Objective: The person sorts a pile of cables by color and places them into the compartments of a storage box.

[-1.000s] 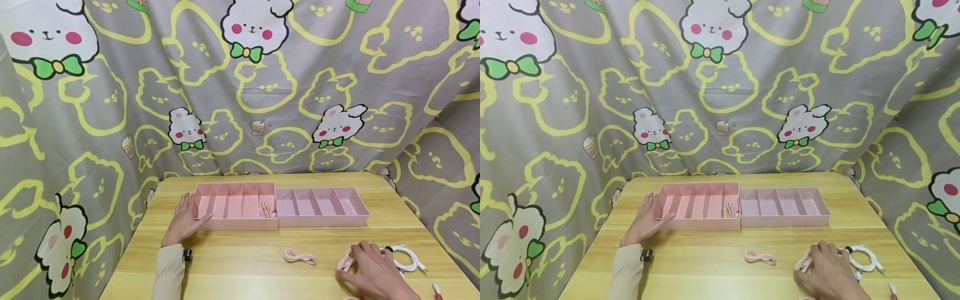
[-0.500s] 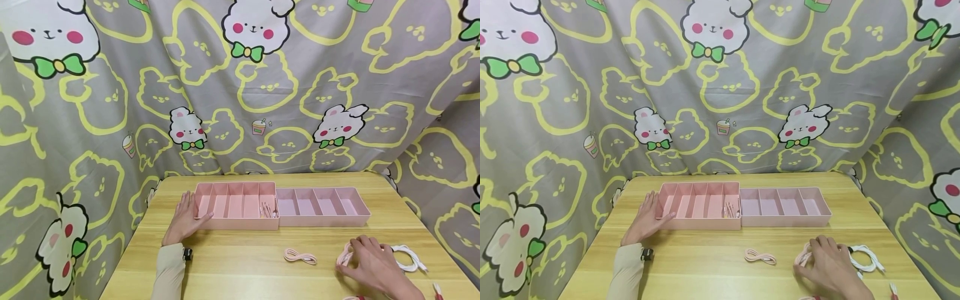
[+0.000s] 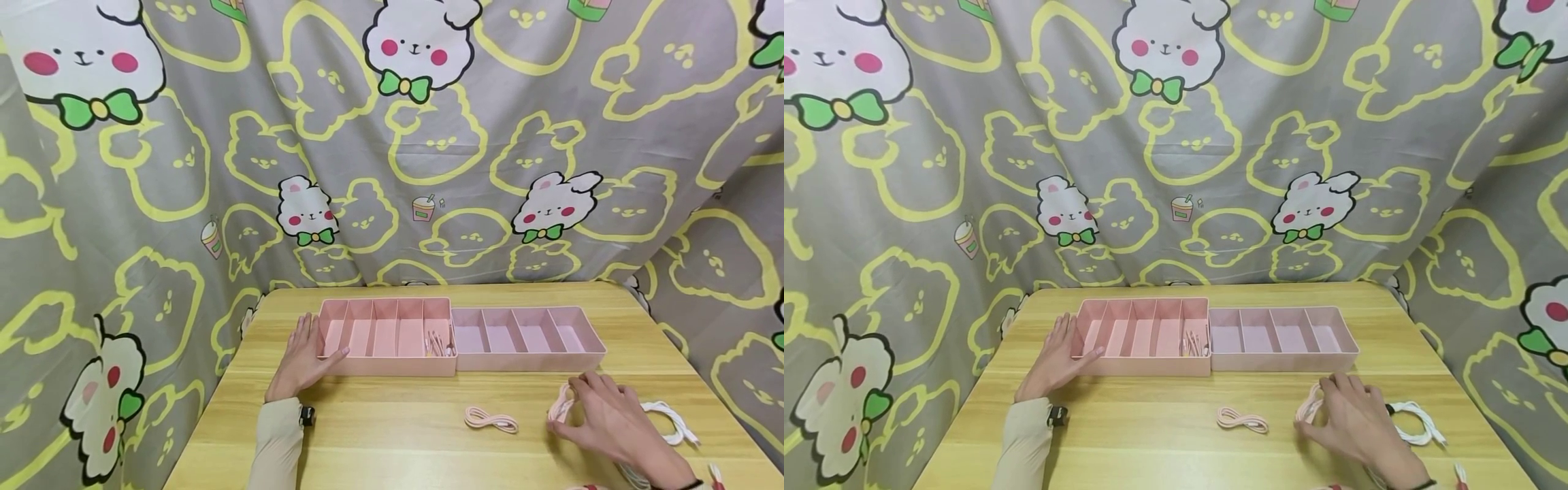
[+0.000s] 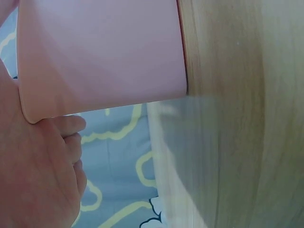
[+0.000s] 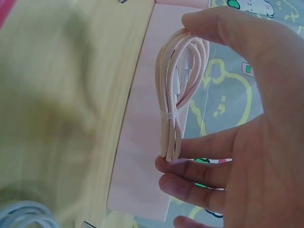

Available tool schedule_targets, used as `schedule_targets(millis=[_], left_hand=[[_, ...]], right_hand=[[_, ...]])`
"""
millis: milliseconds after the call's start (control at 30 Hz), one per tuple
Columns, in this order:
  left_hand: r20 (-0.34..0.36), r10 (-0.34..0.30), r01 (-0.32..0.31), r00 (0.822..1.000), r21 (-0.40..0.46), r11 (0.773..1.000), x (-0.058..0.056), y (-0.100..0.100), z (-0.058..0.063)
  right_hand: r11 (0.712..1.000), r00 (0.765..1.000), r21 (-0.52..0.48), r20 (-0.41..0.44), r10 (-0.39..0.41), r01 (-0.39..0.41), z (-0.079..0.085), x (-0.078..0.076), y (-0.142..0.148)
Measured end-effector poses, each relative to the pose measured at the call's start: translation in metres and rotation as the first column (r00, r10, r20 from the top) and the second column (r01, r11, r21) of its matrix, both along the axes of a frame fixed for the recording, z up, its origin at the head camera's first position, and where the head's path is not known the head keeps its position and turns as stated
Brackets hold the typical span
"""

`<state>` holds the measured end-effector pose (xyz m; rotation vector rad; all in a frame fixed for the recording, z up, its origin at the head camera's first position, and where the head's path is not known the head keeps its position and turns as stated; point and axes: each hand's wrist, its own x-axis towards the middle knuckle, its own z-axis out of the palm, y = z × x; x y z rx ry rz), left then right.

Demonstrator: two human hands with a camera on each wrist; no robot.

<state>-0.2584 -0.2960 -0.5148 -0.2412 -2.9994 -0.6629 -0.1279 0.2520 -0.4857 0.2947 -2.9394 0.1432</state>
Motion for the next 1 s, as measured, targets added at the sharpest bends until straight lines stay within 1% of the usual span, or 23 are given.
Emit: schedule_targets(millis=[467, 833, 1000], left_hand=[[0.022, 0.008, -0.009, 1.0, 0.009, 1.0, 0.0, 0.0, 0.0], [0.01, 0.008, -0.008, 1.0, 0.002, 1.0, 0.0, 0.0, -0.001], [0.02, 0.006, -0.006, 1.0, 0.003, 1.0, 0.0, 0.0, 0.0]], right_hand=[[0.999, 0.998, -0.012, -0.047, 0.046, -0.047, 0.007, -0.01, -0.003], [0.998, 0.998, -0.017, -0.036, 0.057, -0.058, 0.014, -0.014, -0.005], [0.998, 0.998, -0.031, -0.031, 0.055, -0.056, 0.017, -0.016, -0.006]])
